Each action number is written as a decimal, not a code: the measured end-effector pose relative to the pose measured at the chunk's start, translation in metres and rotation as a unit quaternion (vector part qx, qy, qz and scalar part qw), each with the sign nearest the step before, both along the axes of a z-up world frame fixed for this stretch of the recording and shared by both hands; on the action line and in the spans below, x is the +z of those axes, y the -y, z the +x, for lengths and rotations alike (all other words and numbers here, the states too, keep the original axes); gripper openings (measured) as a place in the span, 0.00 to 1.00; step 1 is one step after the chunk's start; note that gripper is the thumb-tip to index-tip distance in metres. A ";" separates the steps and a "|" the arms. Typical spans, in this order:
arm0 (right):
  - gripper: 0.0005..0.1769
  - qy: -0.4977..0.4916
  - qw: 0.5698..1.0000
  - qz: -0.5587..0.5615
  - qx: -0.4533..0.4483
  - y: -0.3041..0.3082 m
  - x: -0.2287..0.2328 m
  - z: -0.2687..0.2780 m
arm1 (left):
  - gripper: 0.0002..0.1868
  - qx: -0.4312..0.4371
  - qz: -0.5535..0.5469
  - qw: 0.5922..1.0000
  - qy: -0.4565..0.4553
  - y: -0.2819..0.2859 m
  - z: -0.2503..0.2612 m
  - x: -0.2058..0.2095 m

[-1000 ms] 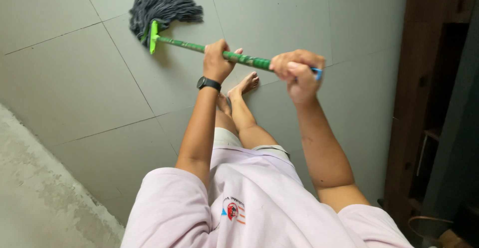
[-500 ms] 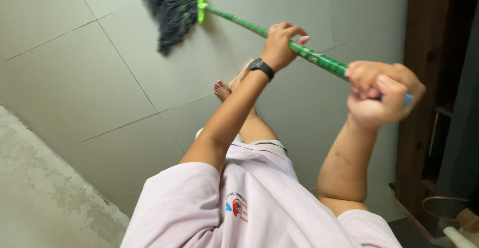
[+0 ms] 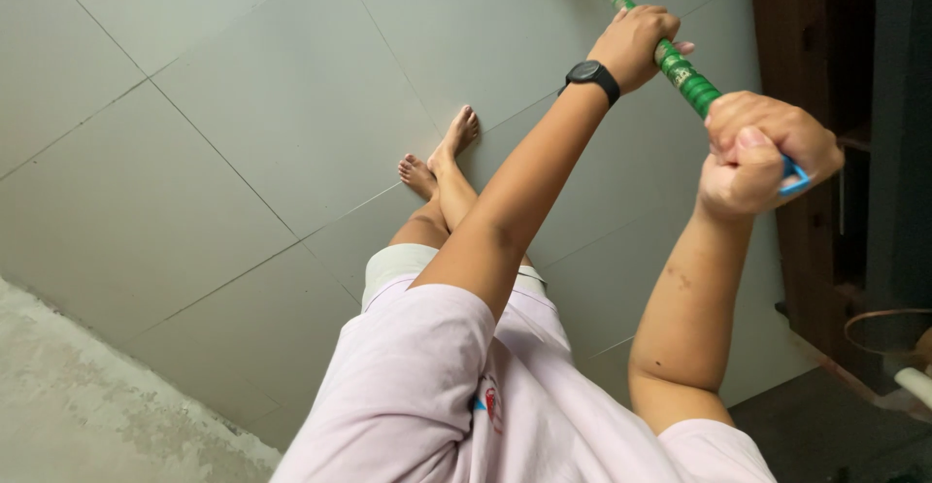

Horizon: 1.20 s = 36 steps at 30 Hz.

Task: Mopping a tiled indoor floor using a string mop.

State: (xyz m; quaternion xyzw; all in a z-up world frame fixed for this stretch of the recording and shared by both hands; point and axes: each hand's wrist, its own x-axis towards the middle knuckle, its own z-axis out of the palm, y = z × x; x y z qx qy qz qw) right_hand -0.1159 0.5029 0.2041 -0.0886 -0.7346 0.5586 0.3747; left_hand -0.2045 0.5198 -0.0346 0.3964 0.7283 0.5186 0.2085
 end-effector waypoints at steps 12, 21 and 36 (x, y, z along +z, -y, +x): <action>0.11 0.038 0.949 -0.242 0.197 0.030 0.024 -0.001 | 0.03 0.138 -0.057 0.989 -0.002 0.187 0.028 0.058; 0.13 0.138 0.892 -0.357 0.238 0.075 -0.075 0.006 | 0.22 0.249 -0.289 0.924 -0.007 0.283 0.059 -0.052; 0.08 0.076 0.980 -0.048 0.180 -0.178 0.072 0.051 | 0.14 0.123 0.040 0.987 0.101 -0.109 0.079 0.045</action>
